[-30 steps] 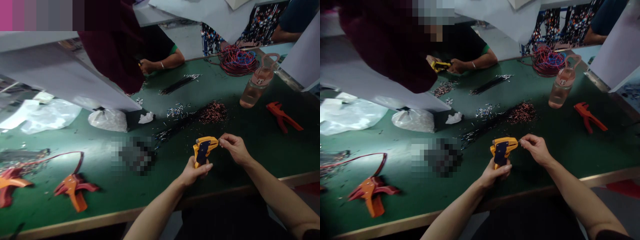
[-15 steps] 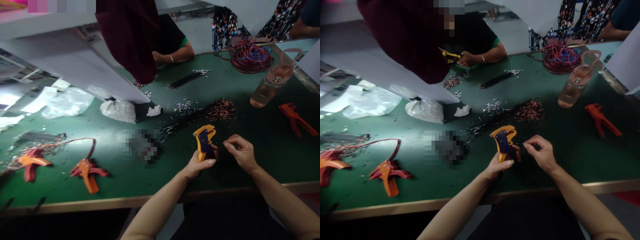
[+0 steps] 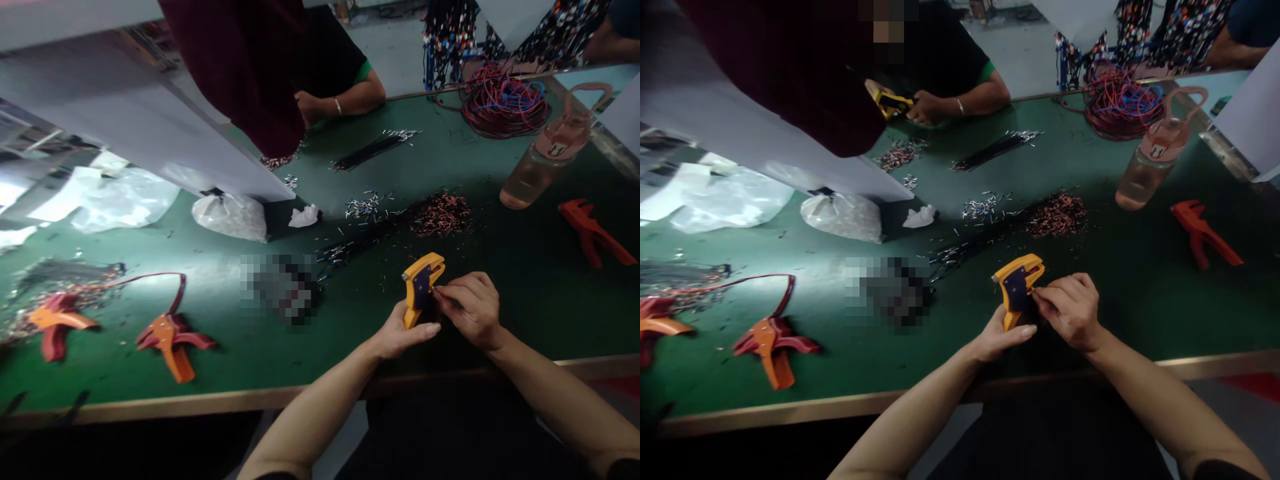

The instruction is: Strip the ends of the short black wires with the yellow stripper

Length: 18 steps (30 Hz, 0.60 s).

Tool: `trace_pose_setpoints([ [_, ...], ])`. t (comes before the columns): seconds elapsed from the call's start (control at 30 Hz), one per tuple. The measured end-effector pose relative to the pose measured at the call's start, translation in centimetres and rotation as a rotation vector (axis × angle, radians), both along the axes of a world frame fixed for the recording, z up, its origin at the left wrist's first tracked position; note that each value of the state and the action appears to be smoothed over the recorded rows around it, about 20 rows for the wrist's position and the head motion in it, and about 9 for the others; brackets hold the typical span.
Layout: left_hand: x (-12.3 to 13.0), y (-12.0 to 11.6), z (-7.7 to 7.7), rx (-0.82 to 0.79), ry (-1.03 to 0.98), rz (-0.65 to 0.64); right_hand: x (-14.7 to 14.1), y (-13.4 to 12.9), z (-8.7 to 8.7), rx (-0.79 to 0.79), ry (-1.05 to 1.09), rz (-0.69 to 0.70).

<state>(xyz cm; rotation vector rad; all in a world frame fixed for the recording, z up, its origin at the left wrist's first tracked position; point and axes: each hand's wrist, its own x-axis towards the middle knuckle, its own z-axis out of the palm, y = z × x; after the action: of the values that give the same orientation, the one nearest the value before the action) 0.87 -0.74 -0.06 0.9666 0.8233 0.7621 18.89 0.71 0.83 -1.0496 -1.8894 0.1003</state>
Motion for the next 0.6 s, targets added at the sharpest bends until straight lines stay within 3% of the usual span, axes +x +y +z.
trace_pose_setpoints([
  [0.33, 0.11, -0.03, -0.10, -0.028, 0.048, 0.116, -0.21, -0.20, 0.31, 0.026, -0.182, -0.023],
  [0.6, 0.11, -0.22, -0.27, -0.031, 0.104, 0.109, -0.26, -0.12, 0.65, 0.039, -0.124, 0.011],
])
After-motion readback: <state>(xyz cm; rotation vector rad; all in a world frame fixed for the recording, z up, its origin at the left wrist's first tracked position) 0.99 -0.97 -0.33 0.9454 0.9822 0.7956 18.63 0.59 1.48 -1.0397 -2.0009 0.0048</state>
